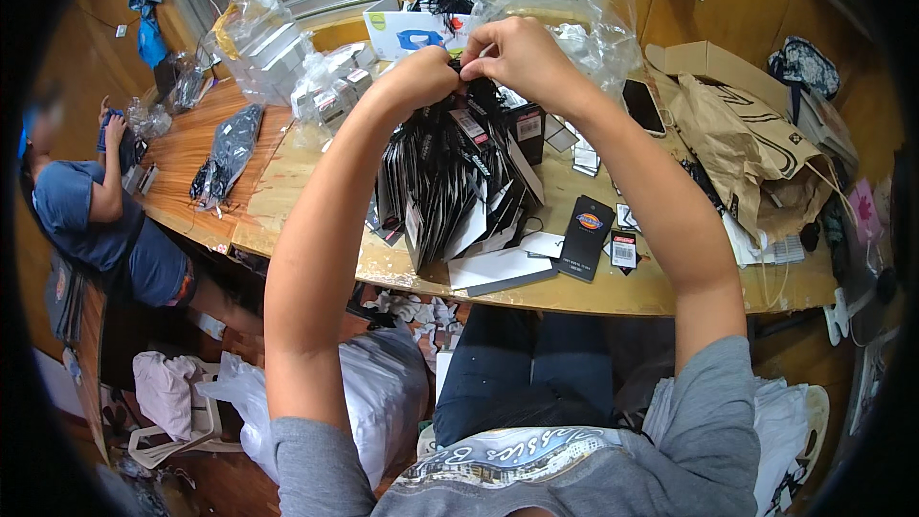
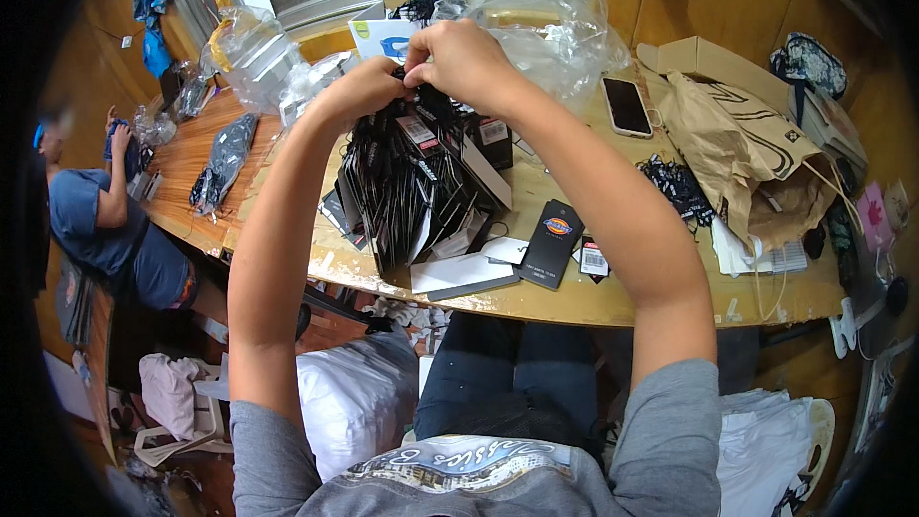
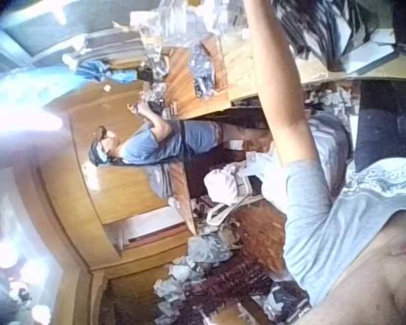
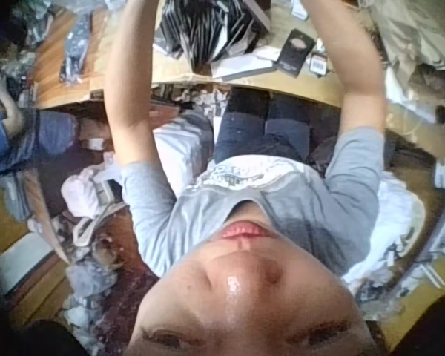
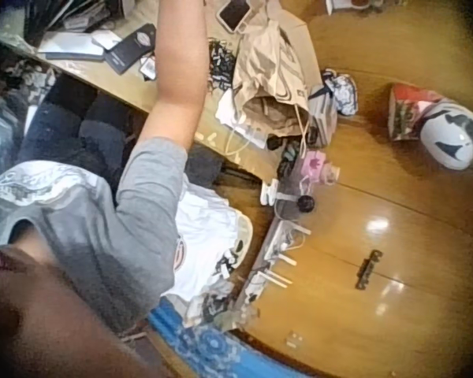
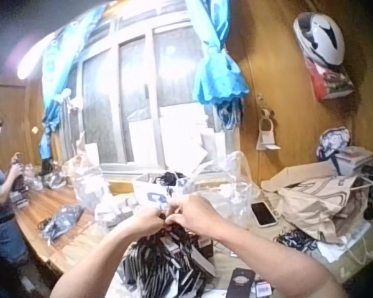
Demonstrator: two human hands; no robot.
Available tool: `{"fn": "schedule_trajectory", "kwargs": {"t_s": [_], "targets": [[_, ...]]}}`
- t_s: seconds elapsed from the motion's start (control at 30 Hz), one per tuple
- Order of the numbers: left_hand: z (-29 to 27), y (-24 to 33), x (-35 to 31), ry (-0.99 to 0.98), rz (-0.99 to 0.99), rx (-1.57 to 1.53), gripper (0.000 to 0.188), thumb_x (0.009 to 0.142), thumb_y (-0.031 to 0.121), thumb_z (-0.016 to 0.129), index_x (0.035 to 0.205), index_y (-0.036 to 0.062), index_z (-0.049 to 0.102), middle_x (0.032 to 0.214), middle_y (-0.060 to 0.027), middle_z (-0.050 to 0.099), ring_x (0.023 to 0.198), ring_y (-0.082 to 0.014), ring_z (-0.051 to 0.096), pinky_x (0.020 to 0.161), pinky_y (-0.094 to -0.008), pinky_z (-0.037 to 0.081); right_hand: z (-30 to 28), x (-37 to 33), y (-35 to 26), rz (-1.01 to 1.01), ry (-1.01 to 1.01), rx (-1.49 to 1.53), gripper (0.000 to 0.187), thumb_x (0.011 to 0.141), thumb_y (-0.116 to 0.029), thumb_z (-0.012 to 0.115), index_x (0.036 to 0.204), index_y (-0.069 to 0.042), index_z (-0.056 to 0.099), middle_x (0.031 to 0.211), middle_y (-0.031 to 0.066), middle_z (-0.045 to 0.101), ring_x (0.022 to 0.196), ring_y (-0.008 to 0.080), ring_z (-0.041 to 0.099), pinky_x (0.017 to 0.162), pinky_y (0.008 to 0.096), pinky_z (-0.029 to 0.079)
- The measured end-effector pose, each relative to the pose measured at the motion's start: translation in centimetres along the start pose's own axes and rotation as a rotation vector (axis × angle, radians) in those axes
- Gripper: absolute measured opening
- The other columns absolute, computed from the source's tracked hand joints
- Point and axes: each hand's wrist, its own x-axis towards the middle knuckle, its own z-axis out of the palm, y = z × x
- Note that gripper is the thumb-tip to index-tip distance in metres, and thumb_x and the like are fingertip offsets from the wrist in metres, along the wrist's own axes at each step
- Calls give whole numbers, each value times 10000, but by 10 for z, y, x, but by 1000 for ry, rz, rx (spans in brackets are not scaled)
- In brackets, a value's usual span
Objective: The person sits at a table and organizes a large pile of black rectangular tags. They pick up the tags, align them, and bundle them together using a rubber band. The person then places the bundled tags into a clear plastic bag and sets it aside.
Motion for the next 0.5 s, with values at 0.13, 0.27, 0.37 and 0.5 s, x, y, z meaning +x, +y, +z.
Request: {"fn": "schedule_trajectory", "kwargs": {"t_s": [0.13, 0.27, 0.37, 0.5], "targets": [[1, -3, 2, -11, 11, -43, 206, 691, 50, 502, 868, -45, 552, 711, -63, 567, 659, -116, 509, 614, -250, 394, -5, 4, 14, 3, -10, 133, 94, 657, -75, 597, 710, -5, 564, 745, 73, 596, 684, 129, 554, 625, 235, 432], [0, 0, -3, -1, 29, -50, 210, 686, 42, 504, 872, -46, 551, 739, -72, 574, 661, -125, 510, 633, -240, 397, -27, -1, 32, 84, -49, 159, 103, 657, -94, 604, 717, -16, 578, 749, 61, 589, 723, 120, 540, 660, 250, 428], [0, -4, -1, 33, 48, -24, 216, 686, 36, 498, 879, -46, 550, 761, -80, 576, 669, -133, 511, 644, -238, 399, -40, -9, 40, 226, -124, 117, 116, 657, -109, 612, 717, -15, 581, 758, 65, 586, 731, 115, 537, 676, 241, 422], [2, -5, 2, 5, 18, -38, 219, 687, 34, 480, 880, -45, 545, 773, -79, 572, 670, -130, 509, 630, -242, 402, -35, -9, 36, 63, -151, -30, 332, 654, -154, 624, 946, -21, 539, 917, 102, 558, 863, 183, 519, 762, 289, 405]]}}
